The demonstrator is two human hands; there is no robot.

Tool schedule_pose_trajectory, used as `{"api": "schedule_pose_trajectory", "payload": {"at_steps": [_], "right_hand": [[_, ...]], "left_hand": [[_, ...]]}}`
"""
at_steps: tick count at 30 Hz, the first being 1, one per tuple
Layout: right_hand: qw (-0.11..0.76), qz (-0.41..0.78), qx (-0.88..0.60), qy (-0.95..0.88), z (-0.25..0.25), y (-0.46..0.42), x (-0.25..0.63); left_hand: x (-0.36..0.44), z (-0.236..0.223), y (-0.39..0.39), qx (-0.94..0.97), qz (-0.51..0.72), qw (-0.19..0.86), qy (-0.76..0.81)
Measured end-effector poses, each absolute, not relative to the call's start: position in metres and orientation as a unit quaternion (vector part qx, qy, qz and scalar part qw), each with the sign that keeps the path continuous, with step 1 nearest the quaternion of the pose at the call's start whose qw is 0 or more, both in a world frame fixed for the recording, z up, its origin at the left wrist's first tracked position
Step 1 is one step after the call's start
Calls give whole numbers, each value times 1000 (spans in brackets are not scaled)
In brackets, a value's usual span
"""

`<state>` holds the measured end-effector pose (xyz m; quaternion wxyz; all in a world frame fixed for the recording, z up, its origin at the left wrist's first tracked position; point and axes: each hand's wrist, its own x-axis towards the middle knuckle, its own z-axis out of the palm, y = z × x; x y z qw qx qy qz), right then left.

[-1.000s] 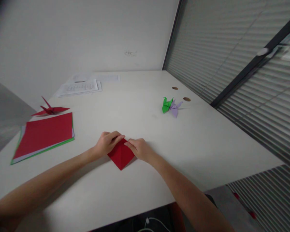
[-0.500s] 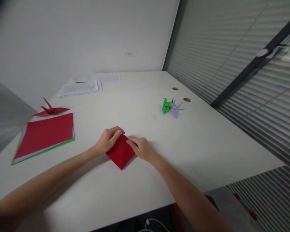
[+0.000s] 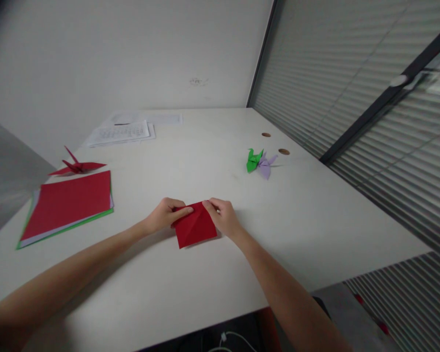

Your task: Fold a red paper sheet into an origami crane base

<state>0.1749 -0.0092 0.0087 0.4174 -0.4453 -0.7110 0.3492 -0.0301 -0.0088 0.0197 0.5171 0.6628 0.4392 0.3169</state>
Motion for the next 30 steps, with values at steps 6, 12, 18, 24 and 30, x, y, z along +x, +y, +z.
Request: {"api": "schedule_pose_trajectory", "payload": {"at_steps": [6, 12, 18, 24, 30], "right_hand": [[521, 295, -497, -628, 5, -9, 172], [531, 302, -487, -624, 4, -8, 173], [501, 333, -496, -626, 4, -4, 176], [537, 378, -494, -570, 5, -2, 176], [472, 537, -458, -527, 4, 0, 173]], "left_hand": [[-16, 17, -19, 489, 386, 689, 369], [-13, 5, -24, 505, 364, 651, 434], [-15, 0, -22, 574, 355, 568, 470], [-12, 4, -25, 593, 362, 555, 458], [-13, 2, -25, 599, 384, 527, 465]]}}
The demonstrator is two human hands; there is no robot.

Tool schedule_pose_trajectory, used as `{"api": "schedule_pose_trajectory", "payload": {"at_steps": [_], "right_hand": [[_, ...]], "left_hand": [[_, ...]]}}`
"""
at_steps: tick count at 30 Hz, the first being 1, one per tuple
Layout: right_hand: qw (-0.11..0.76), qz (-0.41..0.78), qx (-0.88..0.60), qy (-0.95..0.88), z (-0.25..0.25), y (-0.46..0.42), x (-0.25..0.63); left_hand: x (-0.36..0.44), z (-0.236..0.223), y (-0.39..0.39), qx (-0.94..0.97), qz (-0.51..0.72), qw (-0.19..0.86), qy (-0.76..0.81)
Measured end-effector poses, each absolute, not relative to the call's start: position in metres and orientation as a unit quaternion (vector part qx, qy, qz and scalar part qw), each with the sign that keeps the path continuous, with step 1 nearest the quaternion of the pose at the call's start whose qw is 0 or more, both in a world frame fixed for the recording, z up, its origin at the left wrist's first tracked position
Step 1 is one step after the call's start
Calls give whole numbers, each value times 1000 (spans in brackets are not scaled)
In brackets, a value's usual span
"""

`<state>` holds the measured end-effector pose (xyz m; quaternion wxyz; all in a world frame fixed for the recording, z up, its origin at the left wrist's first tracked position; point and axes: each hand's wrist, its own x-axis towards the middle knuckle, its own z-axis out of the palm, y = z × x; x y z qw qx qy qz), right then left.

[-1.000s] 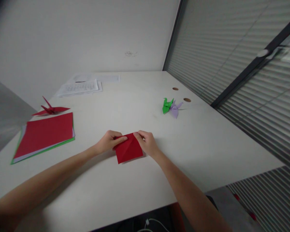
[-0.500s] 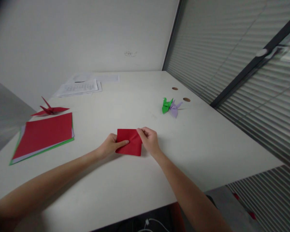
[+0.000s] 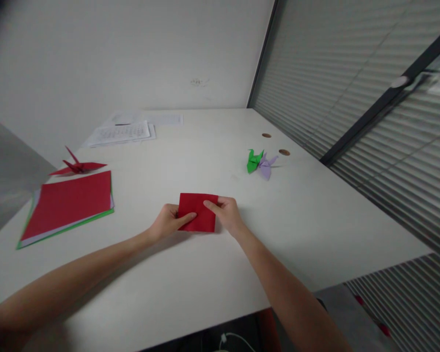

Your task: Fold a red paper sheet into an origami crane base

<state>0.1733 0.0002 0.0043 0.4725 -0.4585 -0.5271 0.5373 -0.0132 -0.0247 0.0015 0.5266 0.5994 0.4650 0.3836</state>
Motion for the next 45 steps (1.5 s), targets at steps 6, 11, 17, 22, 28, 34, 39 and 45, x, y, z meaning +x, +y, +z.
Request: {"api": "schedule_pose_trajectory", "payload": {"at_steps": [6, 11, 17, 22, 28, 34, 39, 45], "right_hand": [[463, 543, -465, -524, 4, 1, 178], [460, 543, -458, -533, 3, 0, 176], [459, 526, -462, -547, 5, -2, 172], [434, 508, -457, -588, 3, 1, 179], [485, 490, -468, -553, -2, 10, 186], [561, 477, -451, -504, 2, 17, 191], [536, 457, -471, -531, 5, 17, 196], [527, 354, -530, -562, 10, 18, 202]], "left_hand": [[-17, 2, -23, 608, 376, 530, 456], [-18, 1, -19, 580, 367, 575, 444], [-18, -2, -19, 569, 356, 567, 477], [-20, -4, -16, 585, 336, 557, 484], [-18, -3, -16, 546, 340, 628, 438], [-16, -9, -20, 488, 354, 687, 406], [-16, -8, -20, 477, 357, 694, 405], [-15, -1, -22, 493, 319, 703, 401]]}}
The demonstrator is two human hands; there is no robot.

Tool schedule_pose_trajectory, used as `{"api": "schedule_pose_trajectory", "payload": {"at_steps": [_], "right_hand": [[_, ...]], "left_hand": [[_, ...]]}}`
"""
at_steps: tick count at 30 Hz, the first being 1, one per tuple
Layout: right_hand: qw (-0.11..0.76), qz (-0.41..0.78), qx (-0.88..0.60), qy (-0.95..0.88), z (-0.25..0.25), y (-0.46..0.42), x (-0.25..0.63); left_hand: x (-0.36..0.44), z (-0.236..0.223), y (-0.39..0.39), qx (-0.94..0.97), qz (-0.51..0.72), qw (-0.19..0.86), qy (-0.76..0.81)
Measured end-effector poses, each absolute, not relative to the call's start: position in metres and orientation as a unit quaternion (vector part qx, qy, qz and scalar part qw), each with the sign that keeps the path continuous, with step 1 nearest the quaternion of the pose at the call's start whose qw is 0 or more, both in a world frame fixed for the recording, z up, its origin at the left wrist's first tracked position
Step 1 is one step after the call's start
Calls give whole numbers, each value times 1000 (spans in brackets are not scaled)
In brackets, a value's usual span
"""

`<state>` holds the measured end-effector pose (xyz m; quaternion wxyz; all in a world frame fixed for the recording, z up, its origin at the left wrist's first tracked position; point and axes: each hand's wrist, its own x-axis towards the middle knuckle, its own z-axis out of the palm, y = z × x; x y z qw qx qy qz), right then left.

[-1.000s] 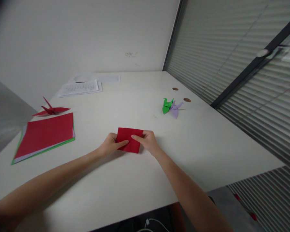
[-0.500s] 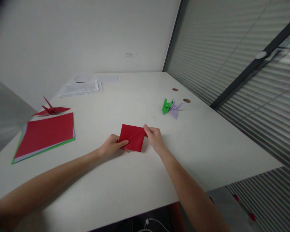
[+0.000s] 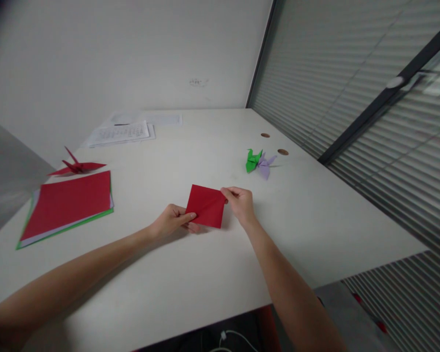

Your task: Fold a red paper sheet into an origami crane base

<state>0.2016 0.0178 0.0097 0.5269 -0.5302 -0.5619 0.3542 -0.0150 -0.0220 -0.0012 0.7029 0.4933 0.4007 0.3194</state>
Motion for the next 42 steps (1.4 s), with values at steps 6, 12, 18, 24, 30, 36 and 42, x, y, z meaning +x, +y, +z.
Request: {"api": "schedule_pose_trajectory", "payload": {"at_steps": [6, 12, 18, 24, 30, 36, 42], "right_hand": [[577, 306, -545, -525, 6, 29, 219], [546, 339, -567, -514, -4, 39, 227], [452, 253, -555, -651, -16, 22, 189], [368, 169, -534, -742, -18, 22, 193], [211, 250, -368, -870, 3, 14, 211], [172, 236, -329, -898, 1, 8, 202], [186, 225, -318, -902, -6, 11, 201]], "left_hand": [[-20, -4, -17, 536, 321, 652, 430], [-33, 16, -15, 717, 371, 340, 482], [-29, 9, -20, 897, 266, 153, 317], [-27, -17, -18, 920, 214, 69, 321], [-31, -21, -9, 905, 253, 70, 334], [-31, -22, -9, 899, 267, 78, 337], [-30, -22, -9, 900, 276, 63, 331]]}}
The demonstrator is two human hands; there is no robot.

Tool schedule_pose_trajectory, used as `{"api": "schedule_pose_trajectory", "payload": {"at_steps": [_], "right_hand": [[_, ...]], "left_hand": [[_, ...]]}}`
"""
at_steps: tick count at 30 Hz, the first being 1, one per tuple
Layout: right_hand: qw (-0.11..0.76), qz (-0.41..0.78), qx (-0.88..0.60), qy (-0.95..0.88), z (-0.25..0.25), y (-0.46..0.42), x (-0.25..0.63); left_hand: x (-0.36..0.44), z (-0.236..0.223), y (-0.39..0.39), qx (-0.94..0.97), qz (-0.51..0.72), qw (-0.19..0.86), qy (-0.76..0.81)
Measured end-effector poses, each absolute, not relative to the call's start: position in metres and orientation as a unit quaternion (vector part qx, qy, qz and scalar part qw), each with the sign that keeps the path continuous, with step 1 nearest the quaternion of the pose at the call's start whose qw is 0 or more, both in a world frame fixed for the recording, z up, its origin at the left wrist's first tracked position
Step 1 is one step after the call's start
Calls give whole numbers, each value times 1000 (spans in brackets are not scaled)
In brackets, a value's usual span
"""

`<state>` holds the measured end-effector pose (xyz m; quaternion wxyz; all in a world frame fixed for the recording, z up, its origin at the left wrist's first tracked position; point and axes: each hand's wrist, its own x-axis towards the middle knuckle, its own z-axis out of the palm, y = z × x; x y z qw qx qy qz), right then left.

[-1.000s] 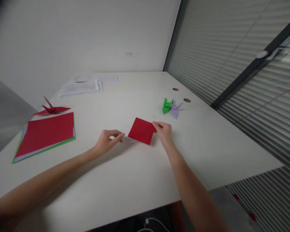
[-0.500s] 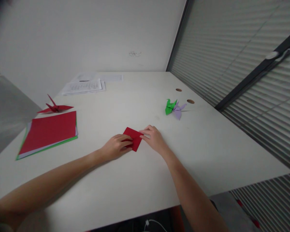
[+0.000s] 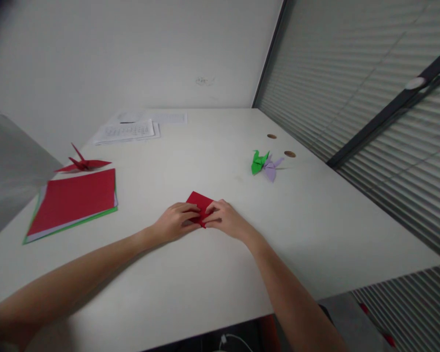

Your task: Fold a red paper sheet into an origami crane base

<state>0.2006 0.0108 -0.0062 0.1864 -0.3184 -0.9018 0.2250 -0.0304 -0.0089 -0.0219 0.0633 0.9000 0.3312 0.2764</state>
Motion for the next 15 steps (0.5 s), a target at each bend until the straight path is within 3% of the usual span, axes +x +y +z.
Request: {"api": "schedule_pose_trajectory", "payload": {"at_steps": [15], "right_hand": [[284, 287, -436, -804, -11, 20, 206]], "left_hand": [[-31, -26, -17, 900, 295, 47, 318]]}}
